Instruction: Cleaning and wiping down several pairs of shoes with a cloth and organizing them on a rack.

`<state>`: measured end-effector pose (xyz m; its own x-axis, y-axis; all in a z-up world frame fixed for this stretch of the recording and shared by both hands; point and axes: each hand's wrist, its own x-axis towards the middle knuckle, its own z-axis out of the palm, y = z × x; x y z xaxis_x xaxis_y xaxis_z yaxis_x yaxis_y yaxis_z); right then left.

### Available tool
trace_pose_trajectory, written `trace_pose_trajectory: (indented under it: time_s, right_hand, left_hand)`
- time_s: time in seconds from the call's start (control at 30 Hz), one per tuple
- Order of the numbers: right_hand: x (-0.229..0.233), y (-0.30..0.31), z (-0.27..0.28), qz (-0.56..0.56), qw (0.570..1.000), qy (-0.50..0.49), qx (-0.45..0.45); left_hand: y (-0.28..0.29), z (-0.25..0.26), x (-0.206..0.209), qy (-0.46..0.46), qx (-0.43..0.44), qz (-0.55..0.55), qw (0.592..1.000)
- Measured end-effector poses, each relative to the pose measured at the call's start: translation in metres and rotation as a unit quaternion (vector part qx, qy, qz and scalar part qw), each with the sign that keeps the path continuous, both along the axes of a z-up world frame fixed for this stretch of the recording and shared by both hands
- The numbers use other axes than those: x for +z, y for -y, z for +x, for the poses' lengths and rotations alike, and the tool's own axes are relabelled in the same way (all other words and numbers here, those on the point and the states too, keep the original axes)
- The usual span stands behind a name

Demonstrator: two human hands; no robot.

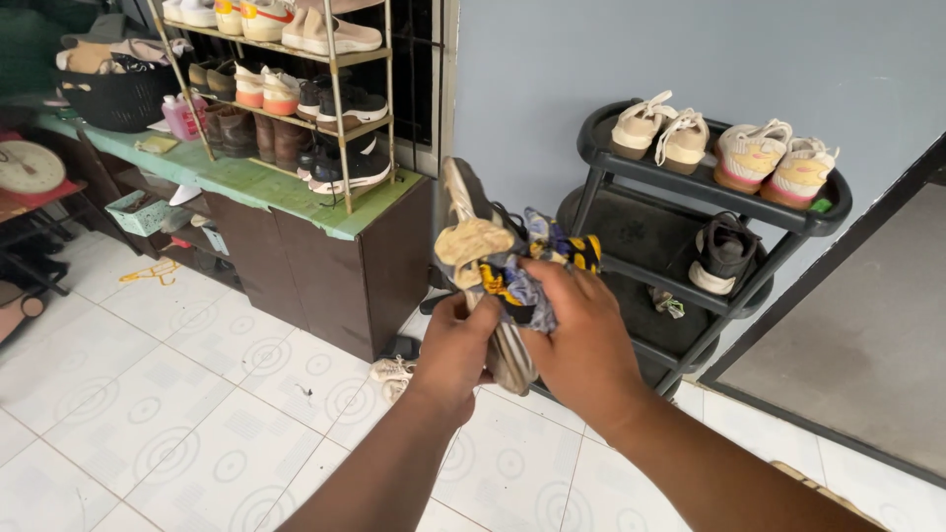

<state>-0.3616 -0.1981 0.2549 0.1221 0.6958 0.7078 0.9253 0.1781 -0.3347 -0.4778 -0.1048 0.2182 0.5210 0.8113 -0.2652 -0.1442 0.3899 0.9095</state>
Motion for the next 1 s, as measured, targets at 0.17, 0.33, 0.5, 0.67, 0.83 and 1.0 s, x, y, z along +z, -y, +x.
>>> trace_pose_trajectory:
  time_s: [0.17, 0.33, 0.5, 0.67, 0.83, 1.0]
  right_hand:
    - [-0.009, 0.024, 0.0, -0.044, 0.999, 0.003, -0.021]
    - [-0.02, 0.033, 0.02, -0.121, 0.99, -0.03, -0.06]
    - [0.004, 0.032, 0.039, -0.018, 0.967, -0.213, -0.142]
    - [-0.003, 0.014, 0.006, 0.015, 0.997, -0.072, 0.002]
    - [-0.019, -0.001, 0.004, -0.016, 0.987, -0.15, 0.059]
    - [-0.018, -0.022, 0.028, 0.099, 0.835, -0.537, 0.074]
  left_hand:
    - [0.001, -0.004, 0.026, 0.058, 0.049, -0.058, 0.995]
    - [-0.007, -0.019, 0.029, 0.111, 0.04, -0.047, 0.992]
    - [-0.01, -0.02, 0.019, 0.163, 0.071, -0.065, 0.982]
    - [0.019, 0.013, 0.01, 0.218, 0.054, -0.071, 0.972]
    - [0.025, 0.024, -0.001, 0.266, 0.038, -0.042, 0.962]
    - [0.035, 0.011, 0.026, 0.181, 0.012, -0.092, 0.979]
